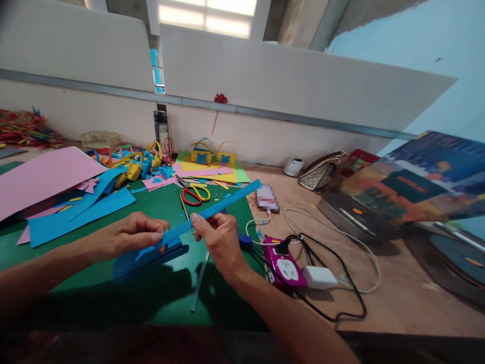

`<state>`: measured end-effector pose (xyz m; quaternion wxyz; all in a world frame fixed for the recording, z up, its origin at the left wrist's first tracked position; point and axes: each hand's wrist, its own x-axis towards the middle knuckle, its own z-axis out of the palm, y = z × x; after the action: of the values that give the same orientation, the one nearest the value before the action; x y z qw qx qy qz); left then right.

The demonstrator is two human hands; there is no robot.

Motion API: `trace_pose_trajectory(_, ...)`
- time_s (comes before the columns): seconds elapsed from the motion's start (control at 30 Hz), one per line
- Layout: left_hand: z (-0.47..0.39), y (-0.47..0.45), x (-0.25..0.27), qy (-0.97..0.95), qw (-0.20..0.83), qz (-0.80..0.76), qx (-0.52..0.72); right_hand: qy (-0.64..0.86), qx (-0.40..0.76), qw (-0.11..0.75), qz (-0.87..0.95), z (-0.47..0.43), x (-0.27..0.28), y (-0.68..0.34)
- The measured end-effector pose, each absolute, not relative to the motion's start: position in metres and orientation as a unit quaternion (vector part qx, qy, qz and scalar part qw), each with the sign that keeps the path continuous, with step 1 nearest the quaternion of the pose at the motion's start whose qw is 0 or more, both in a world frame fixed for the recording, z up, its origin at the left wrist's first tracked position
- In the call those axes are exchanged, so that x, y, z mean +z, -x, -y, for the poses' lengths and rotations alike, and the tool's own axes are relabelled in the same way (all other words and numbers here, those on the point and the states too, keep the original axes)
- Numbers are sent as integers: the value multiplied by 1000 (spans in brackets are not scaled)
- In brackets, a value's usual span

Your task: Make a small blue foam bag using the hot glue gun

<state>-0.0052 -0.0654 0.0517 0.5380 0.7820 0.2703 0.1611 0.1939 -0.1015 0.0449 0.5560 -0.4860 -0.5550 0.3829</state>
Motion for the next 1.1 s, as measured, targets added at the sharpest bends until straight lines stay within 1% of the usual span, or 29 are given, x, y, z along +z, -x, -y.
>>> trace_pose_trajectory(0.1,65,4,51,-801,510,-267,167,470,390,564,555,101,44,-194)
trace_pose_trajectory(0.2,66,3,53,-810,497,-260,172,426,443,562,554,102,46,-194)
trace_pose_trajectory(0.3,67,2,54,-808,503,-250,175,374,505,538,562,104,49,-195)
trace_pose_trajectory(0.47,69,3,56,-808,516,-228,171,321,546,486,602,103,53,-200)
trace_pose_trajectory(0.53,70,3,56,-809,516,-224,168,304,538,474,627,101,53,-202)
trace_pose_trajectory(0.6,70,4,55,-812,511,-229,164,299,506,470,659,100,52,-201)
trace_pose_trajectory(0.67,69,4,54,-818,496,-238,165,314,460,488,672,101,51,-200)
trace_pose_trajectory(0.77,68,4,52,-818,487,-254,172,392,395,530,640,104,49,-196)
trace_pose_trajectory(0.83,68,3,51,-804,502,-267,175,448,371,528,618,106,50,-195)
trace_pose_trajectory(0.93,69,3,51,-772,538,-289,175,492,374,507,601,108,53,-194)
trace_pose_trajectory(1.1,70,2,51,-723,583,-314,196,506,399,497,581,107,55,-193)
